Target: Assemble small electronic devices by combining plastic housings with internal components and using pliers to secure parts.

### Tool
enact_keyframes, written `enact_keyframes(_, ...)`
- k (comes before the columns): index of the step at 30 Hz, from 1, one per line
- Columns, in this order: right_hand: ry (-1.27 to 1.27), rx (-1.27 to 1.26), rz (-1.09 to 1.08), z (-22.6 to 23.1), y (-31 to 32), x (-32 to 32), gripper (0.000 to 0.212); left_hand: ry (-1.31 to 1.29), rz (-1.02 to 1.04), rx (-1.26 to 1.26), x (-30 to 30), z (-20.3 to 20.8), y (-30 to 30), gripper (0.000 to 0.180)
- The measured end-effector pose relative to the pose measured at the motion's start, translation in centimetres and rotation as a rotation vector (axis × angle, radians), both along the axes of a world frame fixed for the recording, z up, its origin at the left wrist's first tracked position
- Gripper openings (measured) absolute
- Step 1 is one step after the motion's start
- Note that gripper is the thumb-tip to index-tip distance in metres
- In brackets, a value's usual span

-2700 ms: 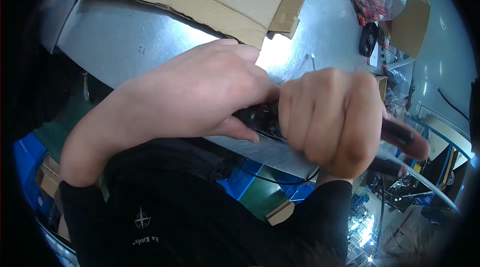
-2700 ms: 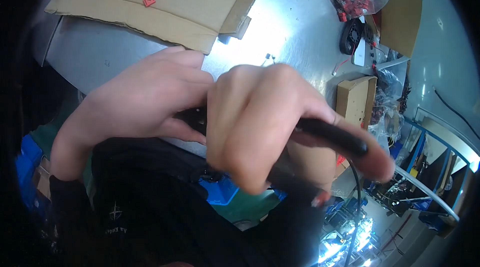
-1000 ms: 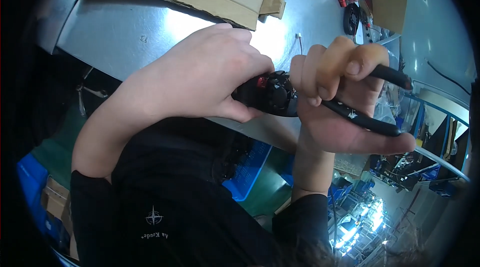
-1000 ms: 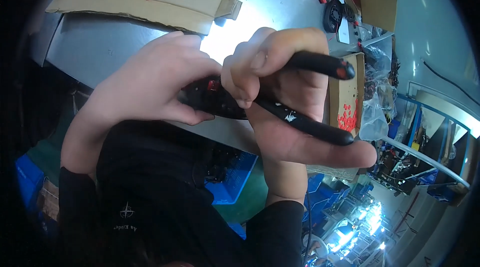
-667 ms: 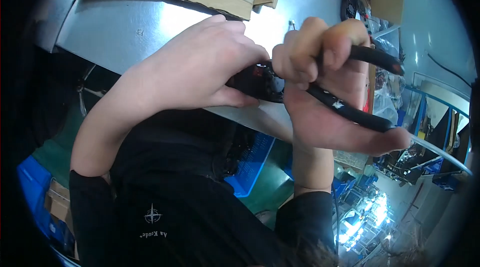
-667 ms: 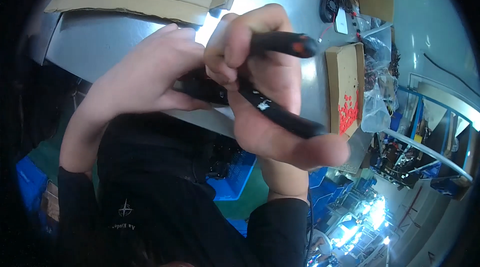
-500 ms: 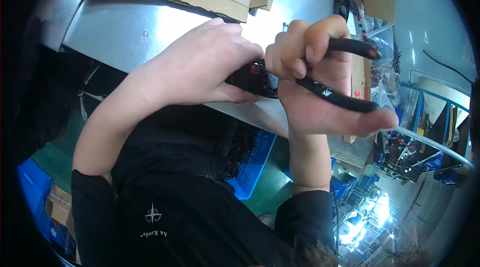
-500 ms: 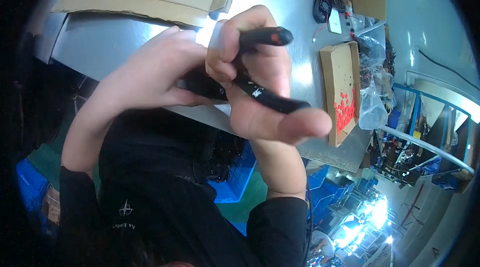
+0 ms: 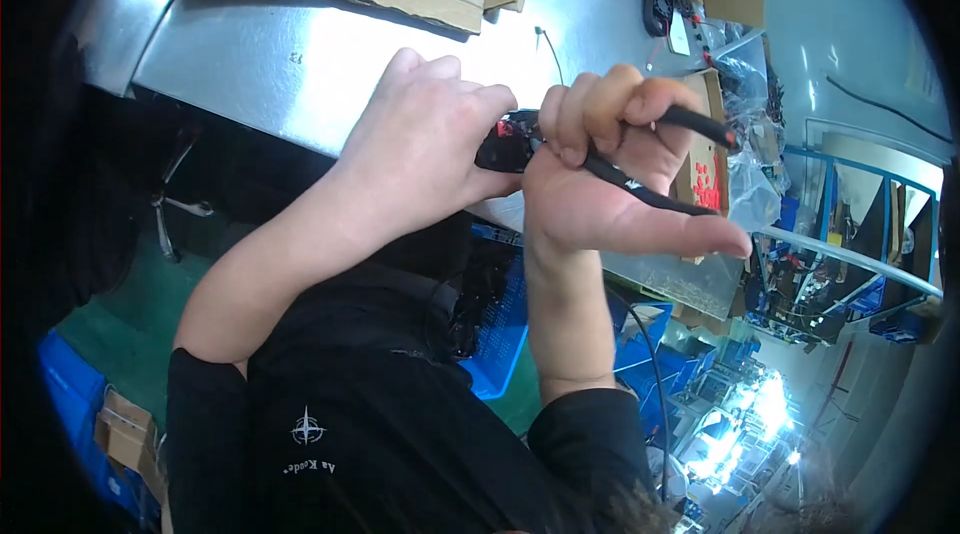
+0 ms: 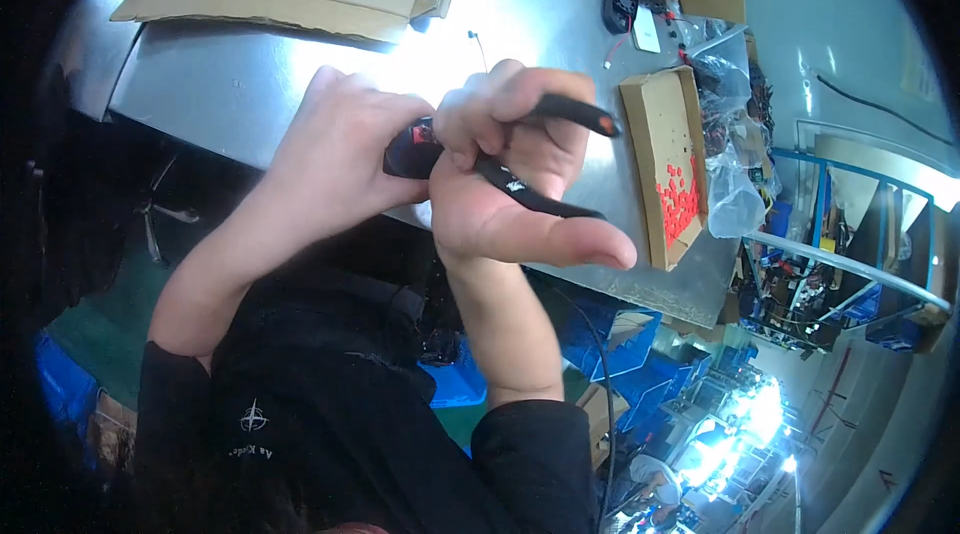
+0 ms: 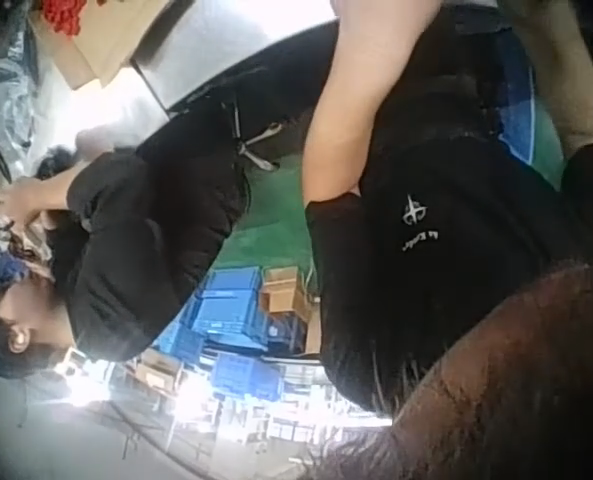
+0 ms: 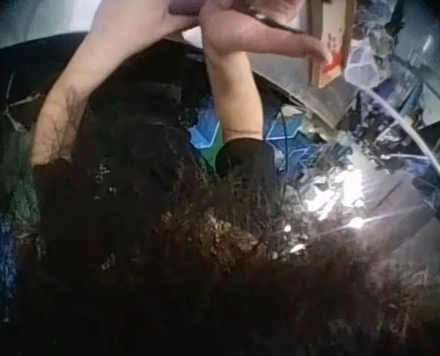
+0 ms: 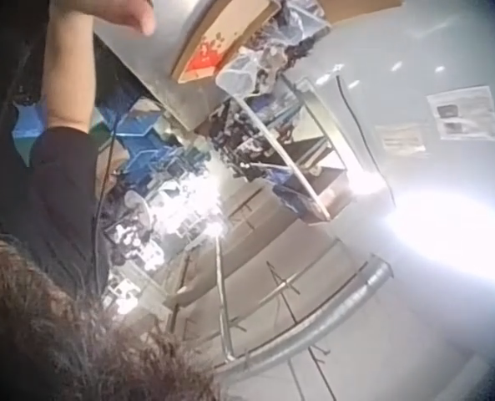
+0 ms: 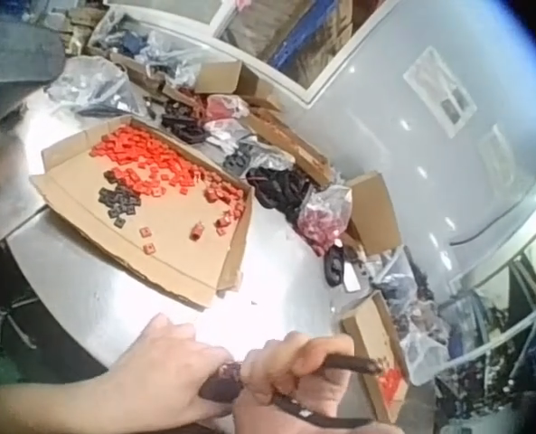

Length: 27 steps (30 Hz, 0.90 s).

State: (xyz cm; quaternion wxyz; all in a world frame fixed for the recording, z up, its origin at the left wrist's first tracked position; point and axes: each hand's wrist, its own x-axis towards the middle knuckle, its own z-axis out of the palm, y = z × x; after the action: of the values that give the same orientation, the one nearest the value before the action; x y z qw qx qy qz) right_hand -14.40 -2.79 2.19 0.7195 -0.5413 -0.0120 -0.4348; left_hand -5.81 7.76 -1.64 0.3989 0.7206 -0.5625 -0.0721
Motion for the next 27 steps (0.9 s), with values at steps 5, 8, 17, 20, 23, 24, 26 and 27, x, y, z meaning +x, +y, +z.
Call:
enact_keyframes(5, -0.164, 0.079, -0.318, -0.8, 1.1, 0.0, 0.107, -0.054, 0.108, 0.025, -0.9, 0.4, -0.1, 0.039)
enact_keyframes(8, -0.177, 0.025, -0.264, -1.1, 0.8, -0.3, 0.108, -0.046, 0.115, -0.017, -0.9, 0.0, 0.0, 0.039)
enact_keyframes(17, -0.080, -0.239, 0.099, 3.5, -0.9, -3.7, 0.099, -0.069, -0.083, -0.059, 0.5, -0.2, 0.9, 0.042)
enact_keyframes(20, -0.037, -0.213, 0.048, 2.1, 0.9, -3.0, 0.098, -0.067, -0.075, -0.061, 0.7, -0.3, 1.0, 0.043)
enact_keyframes(23, 0.001, -0.267, 0.002, 0.8, 1.0, -2.6, 0.098, -0.044, -0.075, -0.048, 0.6, -0.2, 0.8, 0.042)
enact_keyframes(24, 0.005, -0.259, 0.007, 0.5, 0.9, -2.5, 0.098, -0.032, -0.085, -0.047, 0.7, -0.1, 0.8, 0.041)
enact_keyframes(26, 0.002, -0.220, 0.002, 0.1, 0.7, -2.3, 0.096, -0.015, -0.091, -0.040, 0.7, -0.1, 0.9, 0.041)
enact_keyframes(27, 0.007, -0.215, 0.006, 0.0, 0.7, -2.2, 0.096, 0.000, -0.104, -0.011, 0.8, -0.1, 0.9, 0.046)
